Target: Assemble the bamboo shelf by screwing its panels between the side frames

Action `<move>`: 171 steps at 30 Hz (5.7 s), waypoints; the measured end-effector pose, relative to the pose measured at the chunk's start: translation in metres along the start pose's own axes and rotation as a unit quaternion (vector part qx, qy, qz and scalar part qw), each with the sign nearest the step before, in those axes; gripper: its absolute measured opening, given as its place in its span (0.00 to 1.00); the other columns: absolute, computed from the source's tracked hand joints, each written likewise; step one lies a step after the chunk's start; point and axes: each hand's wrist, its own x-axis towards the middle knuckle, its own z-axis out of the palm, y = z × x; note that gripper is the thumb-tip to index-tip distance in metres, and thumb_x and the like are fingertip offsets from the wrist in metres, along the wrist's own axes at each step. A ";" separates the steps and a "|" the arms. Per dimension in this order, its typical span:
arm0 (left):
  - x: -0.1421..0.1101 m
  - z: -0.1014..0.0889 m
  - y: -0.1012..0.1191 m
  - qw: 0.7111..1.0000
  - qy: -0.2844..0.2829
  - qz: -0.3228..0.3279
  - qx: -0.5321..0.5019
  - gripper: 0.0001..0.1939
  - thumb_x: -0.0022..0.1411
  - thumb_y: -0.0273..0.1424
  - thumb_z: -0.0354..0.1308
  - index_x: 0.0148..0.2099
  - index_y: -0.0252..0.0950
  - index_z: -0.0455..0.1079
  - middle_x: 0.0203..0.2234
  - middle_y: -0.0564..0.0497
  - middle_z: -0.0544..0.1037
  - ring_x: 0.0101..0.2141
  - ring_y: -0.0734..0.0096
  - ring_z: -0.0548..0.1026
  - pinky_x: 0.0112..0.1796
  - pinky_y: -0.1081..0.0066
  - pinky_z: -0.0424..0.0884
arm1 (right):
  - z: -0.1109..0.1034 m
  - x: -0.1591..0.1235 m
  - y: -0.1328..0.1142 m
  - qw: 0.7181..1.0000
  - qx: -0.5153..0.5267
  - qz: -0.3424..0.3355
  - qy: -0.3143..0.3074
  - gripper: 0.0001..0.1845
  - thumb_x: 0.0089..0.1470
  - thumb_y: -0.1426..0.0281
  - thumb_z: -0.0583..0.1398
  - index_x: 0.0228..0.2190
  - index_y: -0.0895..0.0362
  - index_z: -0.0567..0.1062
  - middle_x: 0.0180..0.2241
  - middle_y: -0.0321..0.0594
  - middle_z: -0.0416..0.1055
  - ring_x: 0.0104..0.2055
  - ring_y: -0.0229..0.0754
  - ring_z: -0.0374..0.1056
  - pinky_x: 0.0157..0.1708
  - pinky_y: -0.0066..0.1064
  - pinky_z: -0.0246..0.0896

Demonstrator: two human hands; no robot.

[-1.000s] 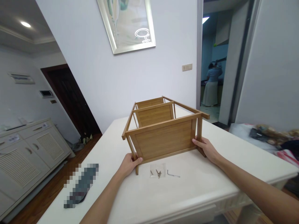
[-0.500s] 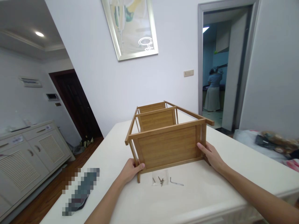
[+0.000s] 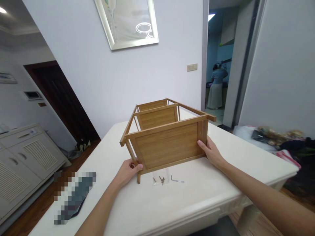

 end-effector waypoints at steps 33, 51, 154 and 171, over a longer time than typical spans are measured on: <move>-0.043 0.078 0.052 0.940 -0.075 0.241 0.230 0.12 0.65 0.28 0.50 0.44 0.42 0.74 0.34 0.48 0.76 0.35 0.66 0.74 0.37 0.67 0.68 | 0.000 0.004 0.000 1.000 0.004 -0.003 -0.008 0.25 0.54 0.49 0.55 0.45 0.53 0.69 0.46 0.43 0.73 0.54 0.54 0.64 0.54 0.42 0.58; -0.037 0.010 0.049 0.888 0.425 0.134 -0.116 0.10 0.59 0.38 0.59 0.39 0.37 0.71 0.32 0.49 0.79 0.28 0.70 0.73 0.31 0.70 0.71 | -0.005 -0.013 -0.029 0.914 -0.187 -0.261 0.246 0.20 0.55 0.57 0.58 0.42 0.58 0.65 0.39 0.47 0.65 0.43 0.53 0.64 0.41 0.48 0.63; 0.011 -0.018 0.094 0.869 0.390 0.154 -0.262 0.14 0.56 0.40 0.63 0.38 0.36 0.78 0.35 0.47 0.81 0.37 0.66 0.77 0.39 0.69 0.73 | 0.130 0.003 -0.231 0.835 -0.356 -0.400 -0.126 0.11 0.57 0.79 0.50 0.34 0.59 0.72 0.35 0.47 0.71 0.36 0.47 0.65 0.38 0.38 0.55; 0.015 -0.014 0.092 0.817 0.308 0.128 -0.470 0.13 0.52 0.37 0.68 0.35 0.34 0.76 0.33 0.50 0.80 0.35 0.73 0.75 0.40 0.73 0.71 | 0.164 -0.070 -0.086 0.816 -0.274 -0.488 -0.146 0.11 0.50 0.79 0.56 0.37 0.55 0.67 0.27 0.35 0.69 0.29 0.40 0.62 0.32 0.32 0.51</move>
